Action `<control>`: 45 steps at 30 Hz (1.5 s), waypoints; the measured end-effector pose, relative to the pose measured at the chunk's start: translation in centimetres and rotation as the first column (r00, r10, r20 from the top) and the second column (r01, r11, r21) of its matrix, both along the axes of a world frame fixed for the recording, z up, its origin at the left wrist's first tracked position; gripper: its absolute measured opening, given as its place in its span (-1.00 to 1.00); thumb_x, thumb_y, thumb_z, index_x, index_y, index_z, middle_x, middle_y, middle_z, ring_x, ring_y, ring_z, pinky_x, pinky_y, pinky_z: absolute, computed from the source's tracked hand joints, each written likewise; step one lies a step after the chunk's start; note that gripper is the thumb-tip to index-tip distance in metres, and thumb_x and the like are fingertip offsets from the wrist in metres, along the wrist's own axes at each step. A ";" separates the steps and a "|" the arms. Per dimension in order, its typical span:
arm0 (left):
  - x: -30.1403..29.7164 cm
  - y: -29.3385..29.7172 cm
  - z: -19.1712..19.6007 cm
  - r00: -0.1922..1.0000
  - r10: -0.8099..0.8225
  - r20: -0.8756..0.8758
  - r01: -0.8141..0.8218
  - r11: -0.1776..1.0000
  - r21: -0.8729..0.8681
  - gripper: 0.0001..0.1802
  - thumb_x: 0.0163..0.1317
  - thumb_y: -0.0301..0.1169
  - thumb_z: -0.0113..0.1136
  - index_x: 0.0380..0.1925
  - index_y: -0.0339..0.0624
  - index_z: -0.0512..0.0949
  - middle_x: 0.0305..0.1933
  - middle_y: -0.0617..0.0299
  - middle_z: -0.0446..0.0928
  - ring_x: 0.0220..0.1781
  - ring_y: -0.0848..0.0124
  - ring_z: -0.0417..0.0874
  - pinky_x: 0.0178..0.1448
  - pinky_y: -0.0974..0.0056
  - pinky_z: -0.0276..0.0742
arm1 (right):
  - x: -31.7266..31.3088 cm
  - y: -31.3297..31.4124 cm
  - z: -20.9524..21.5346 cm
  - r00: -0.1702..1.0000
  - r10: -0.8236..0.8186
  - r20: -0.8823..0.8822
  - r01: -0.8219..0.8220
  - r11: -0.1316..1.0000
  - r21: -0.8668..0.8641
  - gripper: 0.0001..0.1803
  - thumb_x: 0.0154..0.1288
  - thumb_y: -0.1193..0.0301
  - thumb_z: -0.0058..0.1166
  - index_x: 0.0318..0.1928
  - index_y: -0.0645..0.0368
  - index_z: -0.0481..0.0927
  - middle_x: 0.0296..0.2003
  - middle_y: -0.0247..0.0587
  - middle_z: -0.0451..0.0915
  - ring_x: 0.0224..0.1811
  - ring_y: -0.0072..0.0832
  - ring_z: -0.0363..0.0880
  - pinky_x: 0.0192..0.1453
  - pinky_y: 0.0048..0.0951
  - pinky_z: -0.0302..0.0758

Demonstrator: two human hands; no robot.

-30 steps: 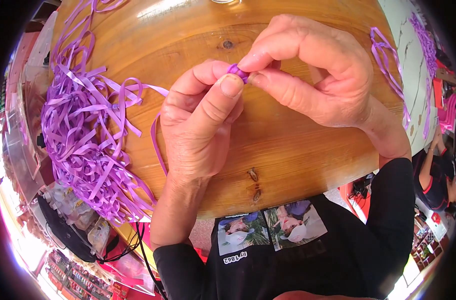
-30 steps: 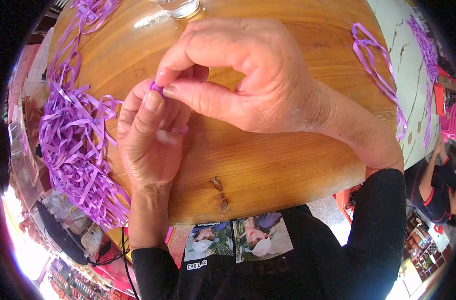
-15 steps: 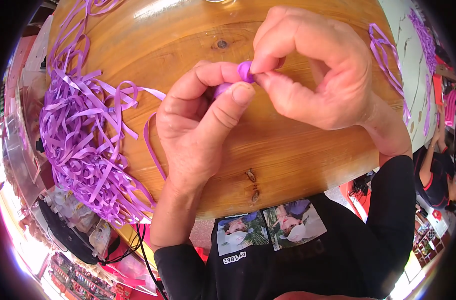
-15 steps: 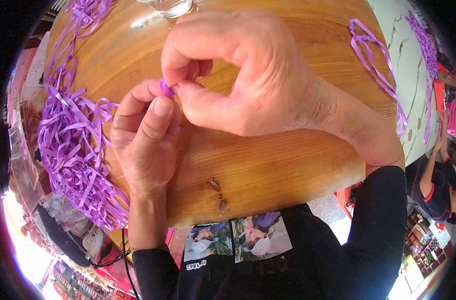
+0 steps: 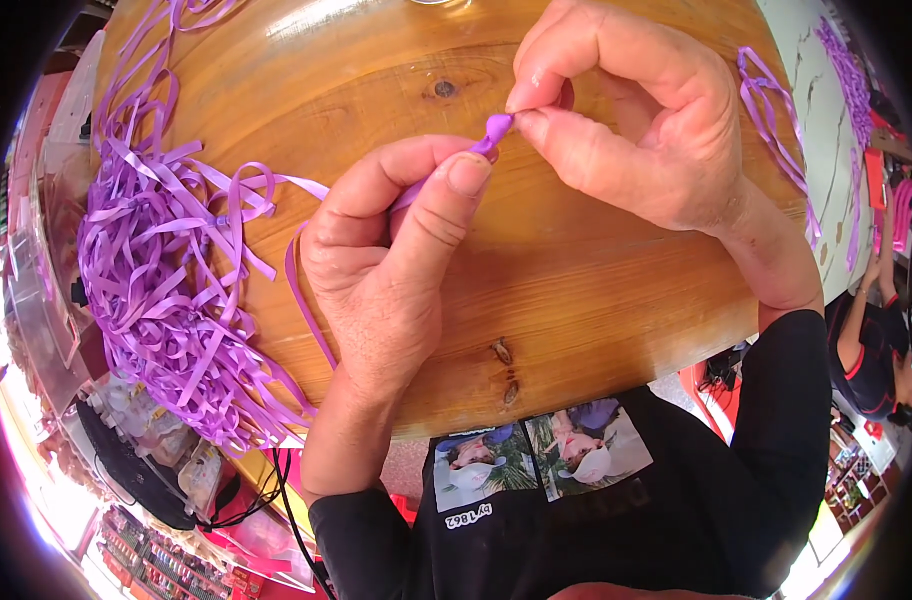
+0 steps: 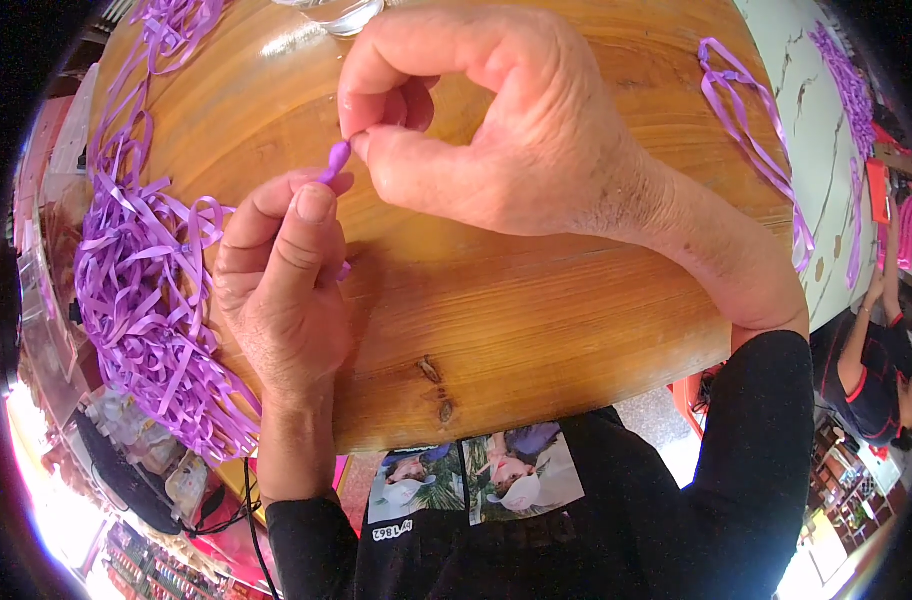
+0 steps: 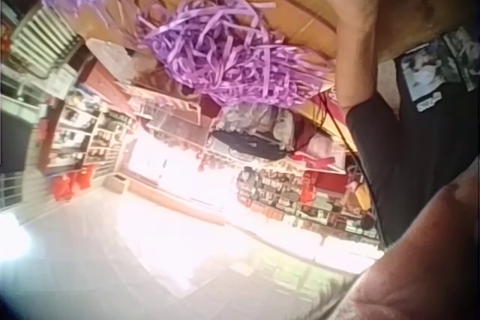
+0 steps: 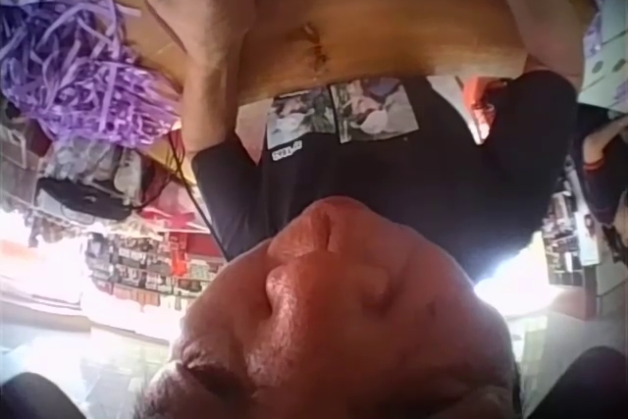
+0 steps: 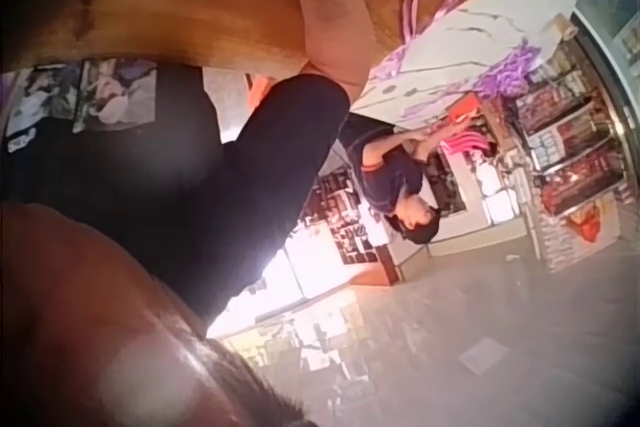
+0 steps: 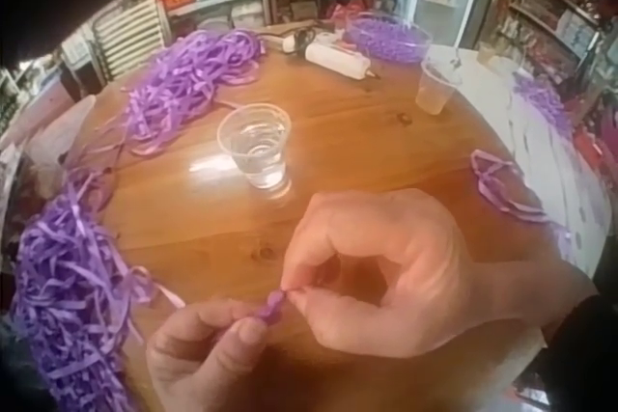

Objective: Manually tying and bundling purple plastic ribbons on a wooden table.

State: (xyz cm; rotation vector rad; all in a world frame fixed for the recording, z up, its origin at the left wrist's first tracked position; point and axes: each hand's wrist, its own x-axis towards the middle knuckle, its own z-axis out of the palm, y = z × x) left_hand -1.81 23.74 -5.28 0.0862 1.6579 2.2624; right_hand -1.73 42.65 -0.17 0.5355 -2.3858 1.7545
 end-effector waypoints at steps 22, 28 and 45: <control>-0.3 -0.4 -0.4 0.963 -0.047 -0.264 -0.017 0.971 -0.238 -0.94 0.12 -0.59 0.24 -0.38 -0.32 0.58 -0.53 0.48 0.38 -0.54 0.75 0.23 -0.48 0.60 0.08 | 0.5 0.1 -1.4 0.926 0.005 -0.378 0.140 0.925 0.353 -0.77 -0.11 0.57 0.10 -0.32 0.29 0.57 -0.42 -0.22 0.51 -0.42 -0.43 0.47 -0.38 -0.54 0.33; -0.9 -0.8 -0.2 0.930 0.011 -0.368 -0.090 0.977 -0.196 -0.95 0.07 -0.60 0.27 -0.45 -0.31 0.59 -0.58 0.48 0.33 -0.58 0.75 0.17 -0.51 0.58 0.02 | 0.6 -0.5 -0.5 0.898 0.067 -0.434 0.175 0.851 0.494 -0.76 -0.21 0.52 0.10 -0.39 0.29 0.56 -0.47 -0.25 0.48 -0.41 -0.41 0.44 -0.36 -0.48 0.28; -0.8 -1.9 1.5 0.880 -0.334 -0.338 0.165 0.882 -0.442 -0.83 0.15 -0.55 0.22 -0.24 -0.34 0.58 -0.38 0.39 0.54 -0.37 0.69 0.44 -0.30 0.61 0.32 | 2.6 10.0 -0.9 0.927 -0.237 -0.292 0.278 0.954 0.111 -0.80 0.24 0.60 -0.03 -0.13 0.40 0.54 -0.19 -0.15 0.51 -0.22 -0.51 0.41 -0.01 -0.51 0.29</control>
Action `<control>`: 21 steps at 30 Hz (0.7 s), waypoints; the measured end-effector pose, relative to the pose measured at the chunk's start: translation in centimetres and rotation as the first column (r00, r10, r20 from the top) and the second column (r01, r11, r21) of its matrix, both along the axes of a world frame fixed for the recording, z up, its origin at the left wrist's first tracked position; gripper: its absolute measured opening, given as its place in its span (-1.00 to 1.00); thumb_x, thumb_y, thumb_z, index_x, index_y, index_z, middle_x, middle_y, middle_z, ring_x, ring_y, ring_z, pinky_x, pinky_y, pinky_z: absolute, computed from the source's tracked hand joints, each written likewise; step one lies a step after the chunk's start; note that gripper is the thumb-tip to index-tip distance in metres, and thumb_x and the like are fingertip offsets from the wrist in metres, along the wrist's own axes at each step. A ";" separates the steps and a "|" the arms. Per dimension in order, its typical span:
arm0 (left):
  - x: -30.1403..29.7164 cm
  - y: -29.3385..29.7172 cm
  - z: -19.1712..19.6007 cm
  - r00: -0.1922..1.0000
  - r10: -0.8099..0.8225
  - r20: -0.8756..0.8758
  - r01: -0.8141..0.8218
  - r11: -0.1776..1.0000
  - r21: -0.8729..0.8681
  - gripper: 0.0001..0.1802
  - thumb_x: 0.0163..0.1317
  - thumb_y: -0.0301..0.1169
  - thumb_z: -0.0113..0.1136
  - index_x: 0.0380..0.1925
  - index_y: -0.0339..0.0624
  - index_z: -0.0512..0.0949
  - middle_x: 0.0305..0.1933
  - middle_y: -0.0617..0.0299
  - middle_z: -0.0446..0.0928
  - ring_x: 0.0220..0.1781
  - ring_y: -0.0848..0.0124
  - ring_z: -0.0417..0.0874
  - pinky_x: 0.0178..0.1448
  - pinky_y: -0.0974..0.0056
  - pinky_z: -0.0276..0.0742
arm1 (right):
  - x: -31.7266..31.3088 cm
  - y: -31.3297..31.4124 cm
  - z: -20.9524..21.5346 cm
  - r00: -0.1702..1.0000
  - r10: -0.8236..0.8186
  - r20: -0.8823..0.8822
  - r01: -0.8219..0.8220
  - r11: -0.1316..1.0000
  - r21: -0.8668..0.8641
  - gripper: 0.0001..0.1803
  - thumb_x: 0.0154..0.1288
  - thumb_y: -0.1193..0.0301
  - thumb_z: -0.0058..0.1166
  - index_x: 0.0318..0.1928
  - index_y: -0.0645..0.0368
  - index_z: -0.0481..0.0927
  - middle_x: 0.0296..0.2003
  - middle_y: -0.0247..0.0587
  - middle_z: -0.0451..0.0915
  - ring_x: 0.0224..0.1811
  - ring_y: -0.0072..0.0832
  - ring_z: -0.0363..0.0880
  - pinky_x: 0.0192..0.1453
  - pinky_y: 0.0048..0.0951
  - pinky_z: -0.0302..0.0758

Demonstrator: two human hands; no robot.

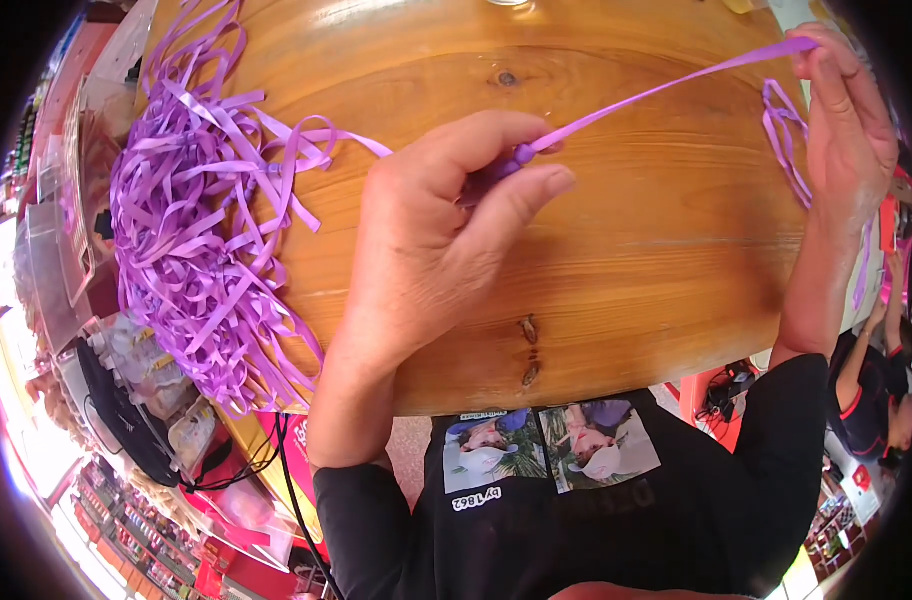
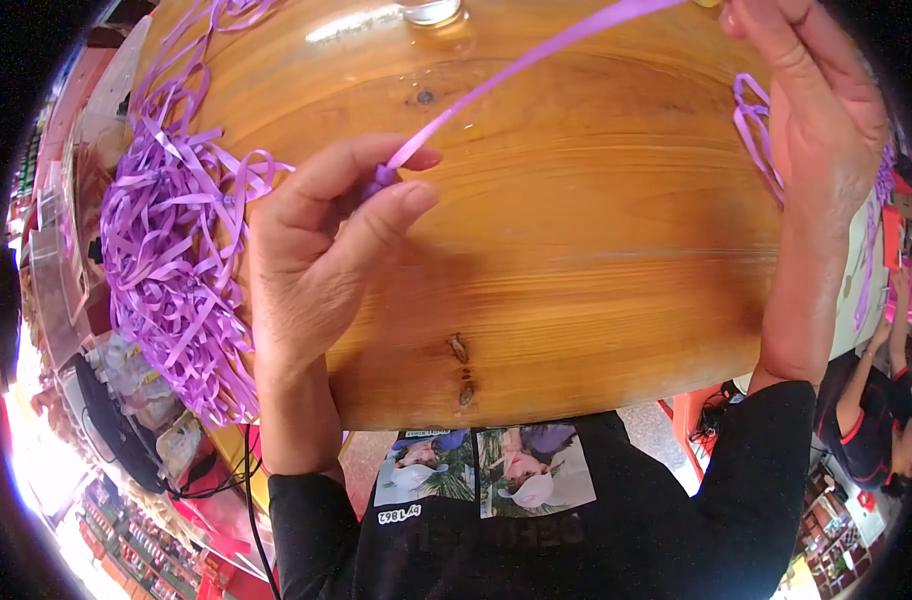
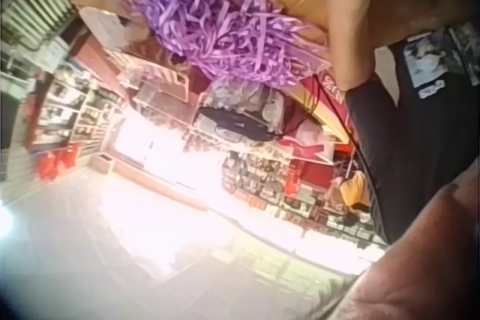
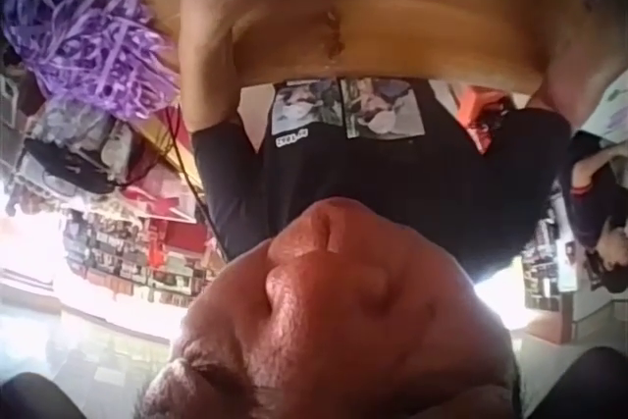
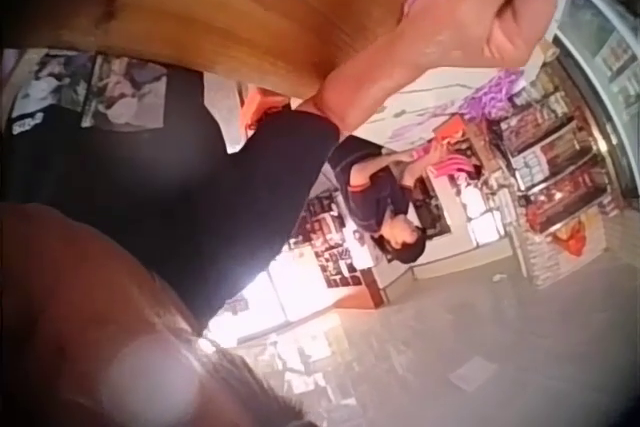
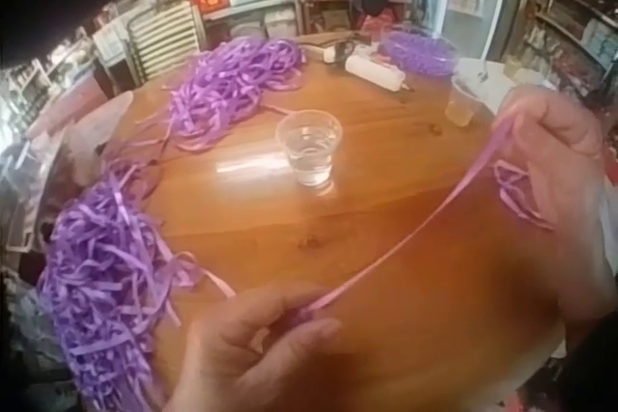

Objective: Manually tying and bundling purple plastic ribbons on a wooden table.

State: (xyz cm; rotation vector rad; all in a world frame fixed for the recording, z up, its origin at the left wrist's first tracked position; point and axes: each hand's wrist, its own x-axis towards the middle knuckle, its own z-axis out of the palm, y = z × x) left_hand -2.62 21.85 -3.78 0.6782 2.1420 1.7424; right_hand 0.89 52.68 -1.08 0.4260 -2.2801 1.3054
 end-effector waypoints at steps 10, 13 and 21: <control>2.2 0.2 2.0 0.961 0.087 0.261 -0.116 0.988 0.099 -0.82 0.17 -0.45 0.22 -0.28 -0.34 0.60 -0.54 0.39 0.47 -0.53 0.66 0.38 -0.44 0.56 0.28 | 1.4 -5.2 1.2 0.932 -0.294 -0.214 0.363 0.758 0.542 -0.67 0.16 0.51 0.11 -0.02 0.17 0.57 -0.06 -0.26 0.53 -0.10 -0.53 0.48 -0.07 -0.57 0.36; 2.4 -0.3 1.9 0.967 -0.023 0.255 0.000 0.996 0.087 -0.78 0.19 -0.39 0.21 -0.26 -0.33 0.60 -0.55 0.38 0.45 -0.56 0.66 0.36 -0.47 0.54 0.26 | 1.9 -8.4 2.6 0.968 0.100 -0.232 0.081 0.748 0.658 -0.53 -0.08 0.38 0.25 -0.05 0.16 0.59 -0.03 -0.19 0.53 -0.08 -0.32 0.49 -0.10 -0.42 0.36; 3.8 -0.3 2.1 0.983 -0.169 0.074 0.161 0.981 0.104 -0.80 0.22 -0.36 0.16 -0.36 -0.31 0.56 -0.53 0.28 0.45 -0.52 0.52 0.41 -0.42 0.43 0.31 | 2.1 -11.1 -0.5 0.881 0.396 -0.259 -0.269 0.869 0.415 -0.64 -0.10 0.44 0.17 -0.20 0.29 0.61 -0.35 -0.26 0.54 -0.37 -0.39 0.49 -0.31 -0.45 0.35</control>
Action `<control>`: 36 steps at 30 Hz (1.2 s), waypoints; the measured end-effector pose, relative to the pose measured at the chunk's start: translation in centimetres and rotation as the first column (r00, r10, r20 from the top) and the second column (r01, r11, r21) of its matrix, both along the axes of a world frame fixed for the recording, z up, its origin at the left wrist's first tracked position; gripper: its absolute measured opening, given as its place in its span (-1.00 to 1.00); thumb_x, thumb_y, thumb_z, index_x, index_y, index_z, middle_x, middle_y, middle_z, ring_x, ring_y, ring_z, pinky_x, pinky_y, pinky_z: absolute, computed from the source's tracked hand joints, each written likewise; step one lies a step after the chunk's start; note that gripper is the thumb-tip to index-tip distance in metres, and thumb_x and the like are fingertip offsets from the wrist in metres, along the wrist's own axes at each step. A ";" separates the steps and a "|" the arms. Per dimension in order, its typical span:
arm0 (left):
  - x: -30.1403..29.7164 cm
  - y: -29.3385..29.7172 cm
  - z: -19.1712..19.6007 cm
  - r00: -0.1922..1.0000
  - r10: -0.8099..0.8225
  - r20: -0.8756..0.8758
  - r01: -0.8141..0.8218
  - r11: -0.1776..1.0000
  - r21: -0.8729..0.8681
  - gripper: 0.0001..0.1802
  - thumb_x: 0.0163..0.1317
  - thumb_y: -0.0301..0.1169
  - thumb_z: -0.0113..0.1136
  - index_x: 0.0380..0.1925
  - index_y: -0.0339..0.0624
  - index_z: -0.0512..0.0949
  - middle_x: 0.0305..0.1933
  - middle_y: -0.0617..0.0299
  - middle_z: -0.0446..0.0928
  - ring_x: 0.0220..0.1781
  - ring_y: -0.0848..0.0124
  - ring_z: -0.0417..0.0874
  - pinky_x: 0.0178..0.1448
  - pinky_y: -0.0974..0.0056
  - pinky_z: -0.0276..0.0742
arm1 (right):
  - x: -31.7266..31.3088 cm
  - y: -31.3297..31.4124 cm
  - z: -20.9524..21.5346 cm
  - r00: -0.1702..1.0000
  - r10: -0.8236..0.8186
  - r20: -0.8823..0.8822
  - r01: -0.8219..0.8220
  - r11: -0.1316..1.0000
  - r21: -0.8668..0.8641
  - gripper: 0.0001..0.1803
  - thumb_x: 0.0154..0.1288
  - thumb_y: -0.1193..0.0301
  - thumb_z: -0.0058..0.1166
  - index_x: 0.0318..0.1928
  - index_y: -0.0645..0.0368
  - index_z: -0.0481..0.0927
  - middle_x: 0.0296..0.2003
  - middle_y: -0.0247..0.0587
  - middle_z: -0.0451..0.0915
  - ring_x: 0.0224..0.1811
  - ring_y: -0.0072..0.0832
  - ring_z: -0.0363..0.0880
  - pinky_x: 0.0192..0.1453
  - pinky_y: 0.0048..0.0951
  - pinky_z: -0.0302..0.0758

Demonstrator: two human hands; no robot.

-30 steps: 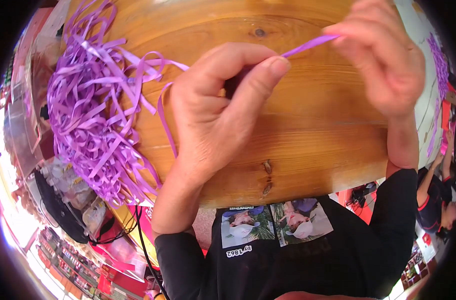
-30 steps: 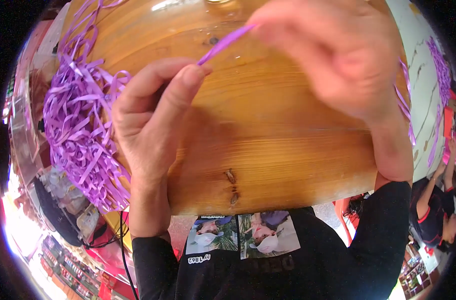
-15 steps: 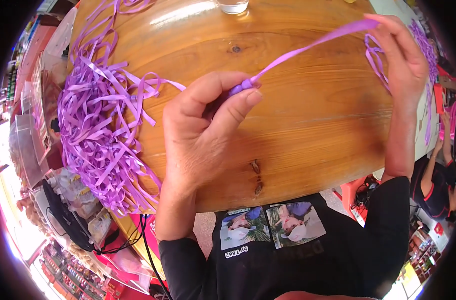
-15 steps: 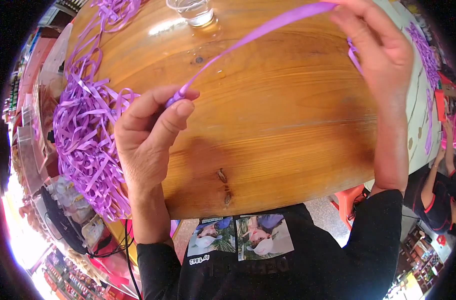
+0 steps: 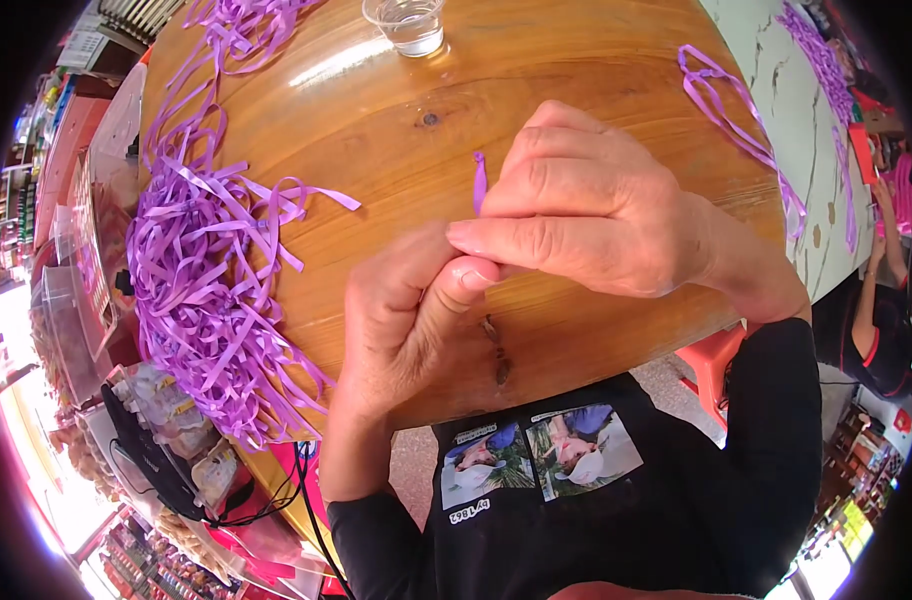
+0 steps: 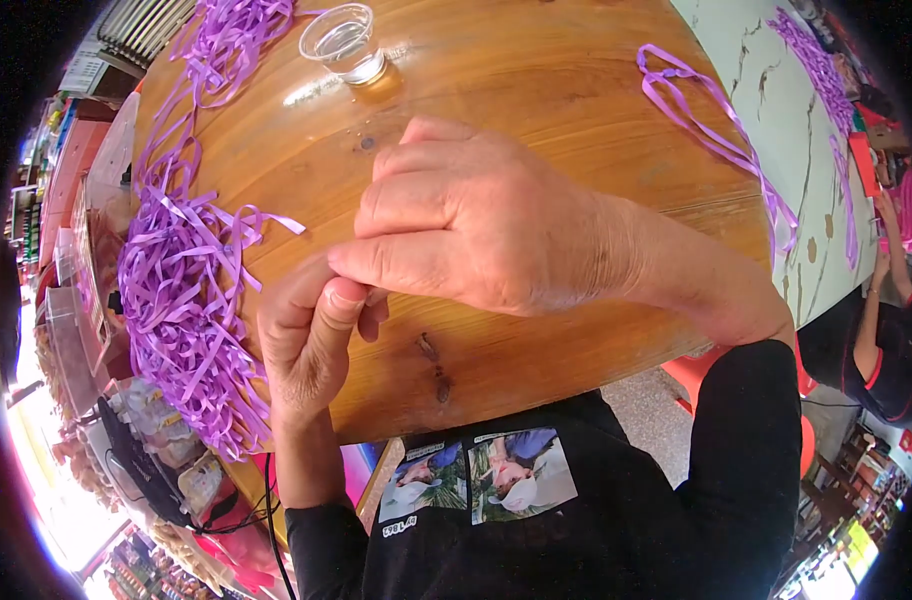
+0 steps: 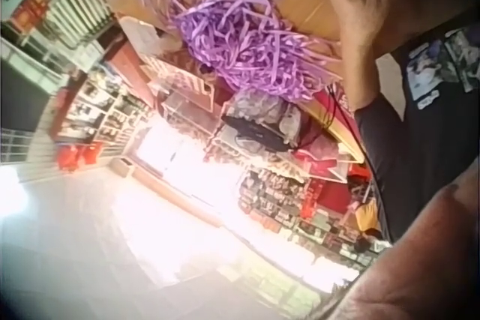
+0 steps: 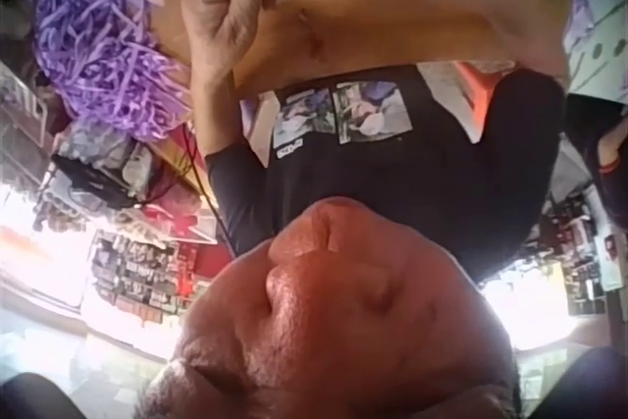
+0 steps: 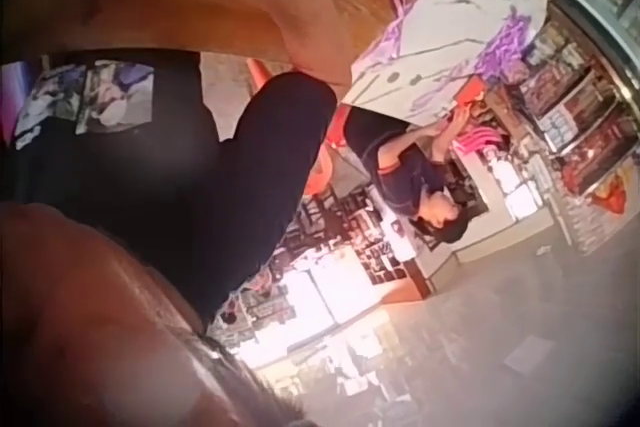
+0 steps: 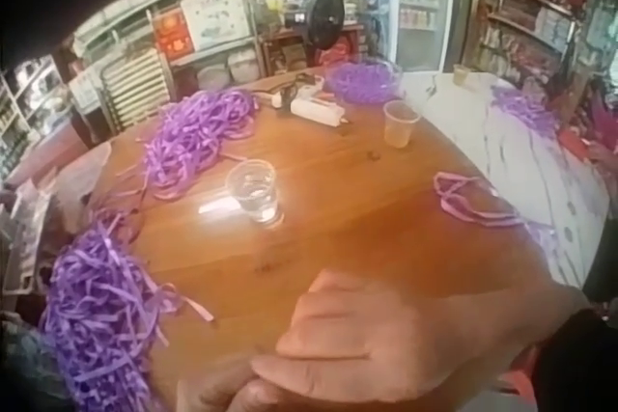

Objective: Manually tying and bundling purple plastic ribbons on a wooden table.

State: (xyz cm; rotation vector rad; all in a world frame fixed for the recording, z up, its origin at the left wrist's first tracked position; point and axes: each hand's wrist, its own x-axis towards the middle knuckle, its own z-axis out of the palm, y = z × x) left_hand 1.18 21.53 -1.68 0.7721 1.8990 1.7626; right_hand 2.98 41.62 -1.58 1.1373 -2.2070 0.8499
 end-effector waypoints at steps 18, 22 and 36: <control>-1.9 -10.6 1.3 0.808 0.322 -0.493 -0.360 0.933 0.019 -0.86 0.10 -0.48 0.16 -0.39 -0.37 0.55 -0.48 0.16 0.45 -0.40 0.41 0.41 -0.27 0.37 0.31 | 5.9 12.9 2.0 0.805 -0.550 0.220 0.593 0.744 -0.309 -0.84 0.23 0.65 0.00 -0.18 0.41 0.56 -0.25 -0.15 0.59 -0.29 -0.52 0.50 -0.18 -0.57 0.41; -2.1 -13.2 1.2 0.783 0.489 -0.385 -0.490 0.865 0.103 -0.85 0.14 -0.48 0.11 -0.36 -0.39 0.53 -0.47 0.16 0.47 -0.45 0.47 0.40 -0.33 0.40 0.28 | 7.1 21.4 0.7 0.747 -0.529 0.402 0.664 0.573 -0.480 -0.80 0.31 0.59 -0.05 -0.11 0.41 0.55 -0.09 -0.10 0.55 -0.15 -0.49 0.49 0.01 -0.50 0.39; -3.4 -19.8 -1.0 0.878 0.408 0.249 -0.478 0.744 0.467 -0.79 0.29 -0.38 0.05 -0.24 -0.32 0.54 -0.26 0.08 0.55 -0.19 0.35 0.53 -0.09 0.26 0.41 | 6.7 25.3 -0.2 0.791 -0.242 0.562 0.593 0.075 -0.802 -0.70 0.30 0.61 -0.07 0.03 0.45 0.37 -0.14 -0.06 0.42 -0.03 -0.37 0.38 0.23 -0.37 0.32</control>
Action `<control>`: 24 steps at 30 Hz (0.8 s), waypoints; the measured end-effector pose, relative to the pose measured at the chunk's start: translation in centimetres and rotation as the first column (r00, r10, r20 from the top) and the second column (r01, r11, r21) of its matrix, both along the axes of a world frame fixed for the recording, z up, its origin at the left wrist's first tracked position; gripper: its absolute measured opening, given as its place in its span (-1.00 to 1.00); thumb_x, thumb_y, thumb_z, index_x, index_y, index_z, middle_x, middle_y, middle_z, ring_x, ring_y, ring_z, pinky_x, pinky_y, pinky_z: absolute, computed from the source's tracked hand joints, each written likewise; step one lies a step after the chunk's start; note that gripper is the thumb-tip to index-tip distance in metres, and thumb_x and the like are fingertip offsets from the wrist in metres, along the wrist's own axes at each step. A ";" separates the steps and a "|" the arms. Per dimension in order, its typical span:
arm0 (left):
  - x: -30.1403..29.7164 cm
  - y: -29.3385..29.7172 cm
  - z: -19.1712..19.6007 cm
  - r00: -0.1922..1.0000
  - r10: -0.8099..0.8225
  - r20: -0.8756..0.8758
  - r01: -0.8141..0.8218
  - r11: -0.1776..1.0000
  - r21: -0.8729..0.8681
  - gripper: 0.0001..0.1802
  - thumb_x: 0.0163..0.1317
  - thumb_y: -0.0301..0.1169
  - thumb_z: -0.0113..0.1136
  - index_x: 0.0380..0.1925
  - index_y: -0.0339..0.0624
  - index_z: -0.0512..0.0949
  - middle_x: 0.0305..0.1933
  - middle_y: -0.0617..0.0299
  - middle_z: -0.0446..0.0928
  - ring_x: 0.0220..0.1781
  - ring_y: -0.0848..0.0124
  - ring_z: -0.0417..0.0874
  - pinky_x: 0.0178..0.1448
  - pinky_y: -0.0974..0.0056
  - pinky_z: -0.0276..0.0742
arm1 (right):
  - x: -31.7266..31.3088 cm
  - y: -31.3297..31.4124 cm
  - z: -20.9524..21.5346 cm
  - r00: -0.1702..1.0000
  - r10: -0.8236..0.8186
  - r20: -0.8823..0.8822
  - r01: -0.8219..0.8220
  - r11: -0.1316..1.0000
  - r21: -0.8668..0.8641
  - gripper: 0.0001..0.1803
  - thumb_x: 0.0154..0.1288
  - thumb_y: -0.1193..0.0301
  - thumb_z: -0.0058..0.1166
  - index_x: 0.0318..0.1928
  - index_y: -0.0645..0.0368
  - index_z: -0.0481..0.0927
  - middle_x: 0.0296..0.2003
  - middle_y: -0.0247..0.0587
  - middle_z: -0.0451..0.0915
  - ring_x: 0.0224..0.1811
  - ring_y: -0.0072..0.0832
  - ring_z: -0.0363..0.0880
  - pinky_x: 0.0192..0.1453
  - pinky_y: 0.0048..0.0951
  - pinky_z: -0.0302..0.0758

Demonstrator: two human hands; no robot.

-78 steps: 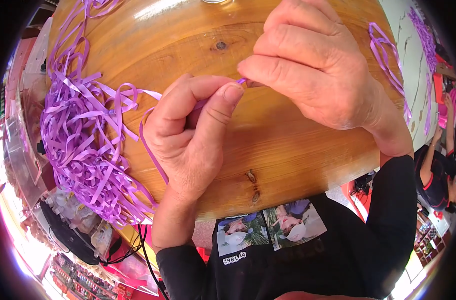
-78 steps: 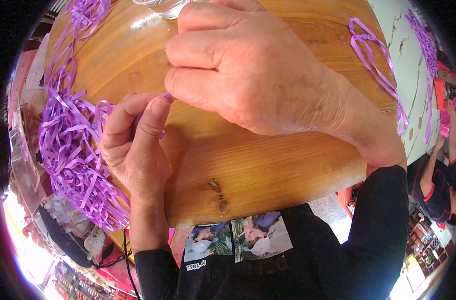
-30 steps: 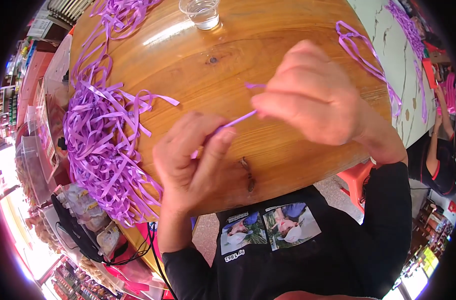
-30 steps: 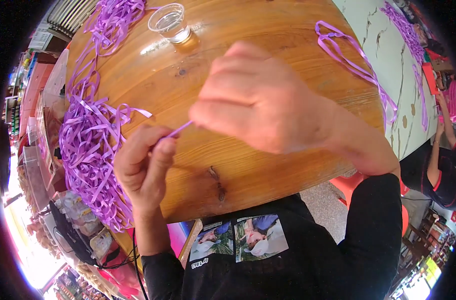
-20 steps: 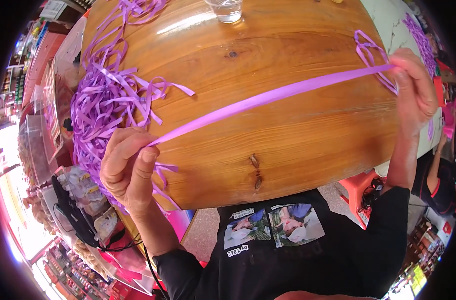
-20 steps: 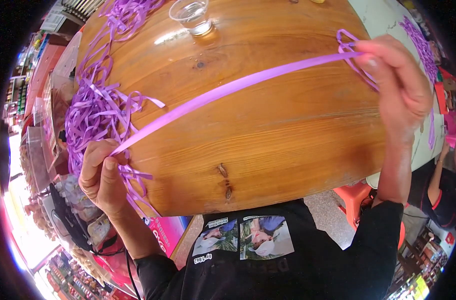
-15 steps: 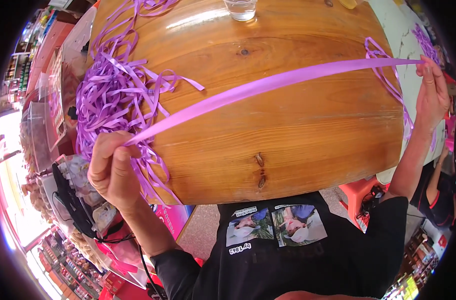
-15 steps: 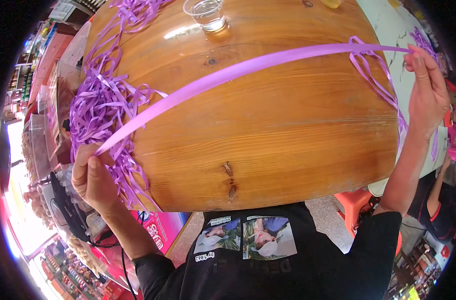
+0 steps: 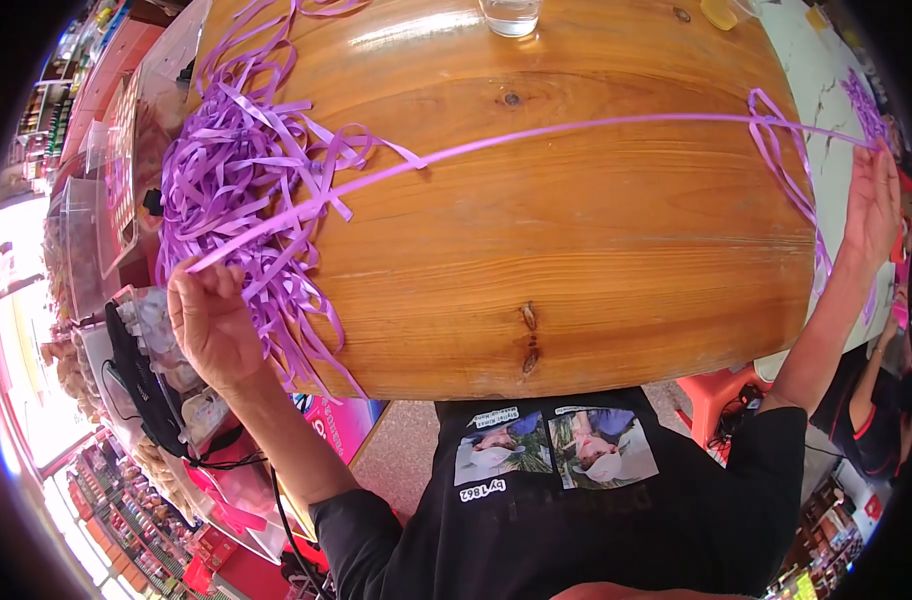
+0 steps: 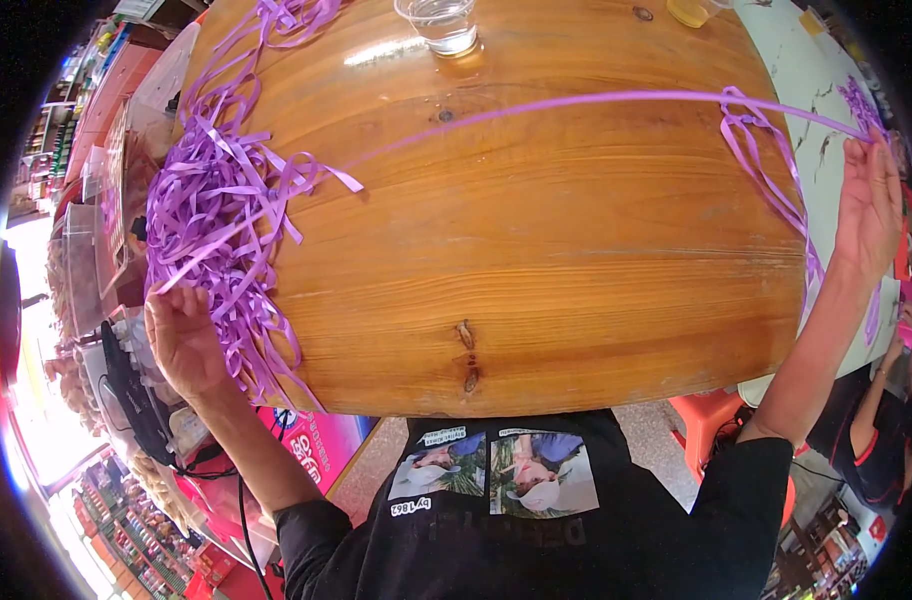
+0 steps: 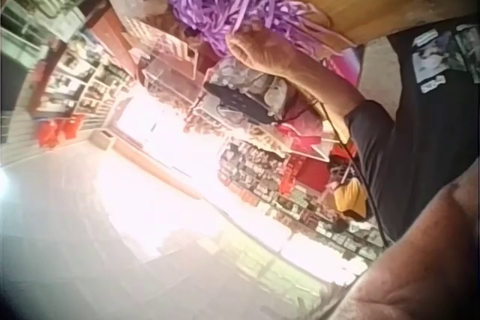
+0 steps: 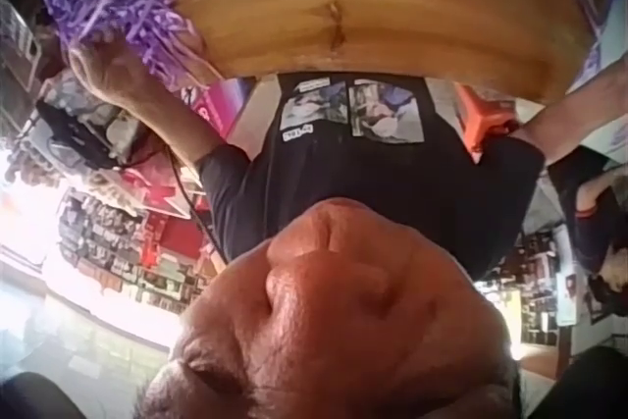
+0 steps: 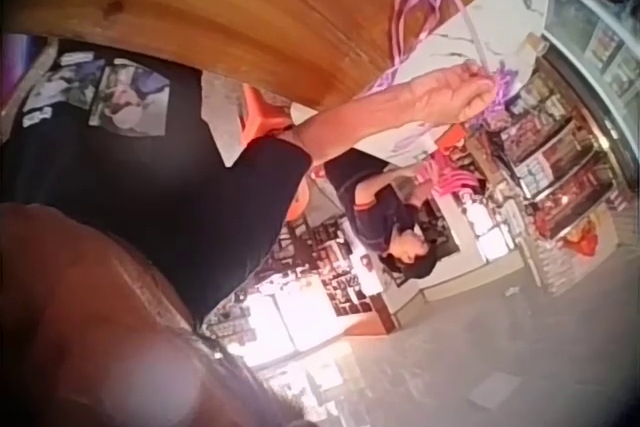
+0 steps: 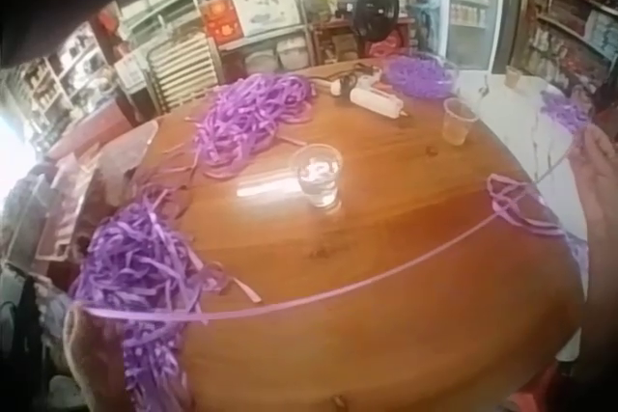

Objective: Manually tying and bundling purple plastic ribbons on a wooden table.

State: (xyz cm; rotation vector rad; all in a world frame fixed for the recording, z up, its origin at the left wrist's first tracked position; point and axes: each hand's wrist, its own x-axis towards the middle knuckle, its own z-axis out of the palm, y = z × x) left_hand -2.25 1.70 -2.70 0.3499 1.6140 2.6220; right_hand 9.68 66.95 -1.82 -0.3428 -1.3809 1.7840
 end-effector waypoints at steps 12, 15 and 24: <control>-2.6 6.8 -1.4 0.979 -0.202 -0.003 0.139 0.660 0.738 -0.69 0.26 -0.17 0.07 -0.33 -0.24 0.50 -0.56 0.34 0.31 -0.55 0.53 0.18 -0.28 0.37 0.31 | -2.0 -1.3 -1.8 0.884 0.324 -0.336 -0.466 0.644 -0.607 -0.64 0.29 0.59 -0.06 0.10 0.33 0.35 -0.33 -0.28 0.36 -0.18 -0.47 0.32 0.16 -0.17 0.15; -2.0 9.7 -1.7 0.983 -0.162 0.088 0.074 0.784 0.616 -0.64 0.25 -0.10 0.07 -0.32 -0.22 0.51 -0.61 0.43 0.18 -0.59 0.62 0.09 -0.44 0.46 0.03 | -1.9 0.5 -2.5 0.822 0.372 -0.430 -0.568 0.568 -0.595 -0.69 0.29 0.56 -0.04 0.04 0.28 0.38 -0.34 -0.27 0.35 -0.16 -0.45 0.33 0.20 -0.17 0.12; 2.0 15.0 -0.6 0.985 0.073 0.156 -0.082 0.995 0.051 -0.72 0.36 -0.34 -0.03 -0.12 -0.35 0.47 -0.47 0.37 0.34 -0.48 0.59 0.25 -0.34 0.38 0.32 | -4.4 -12.3 1.0 0.849 0.514 -0.125 -0.529 0.821 -0.217 -0.69 0.35 0.52 -0.13 0.09 0.28 0.36 0.00 -0.06 0.41 0.12 -0.28 0.32 0.36 -0.03 0.06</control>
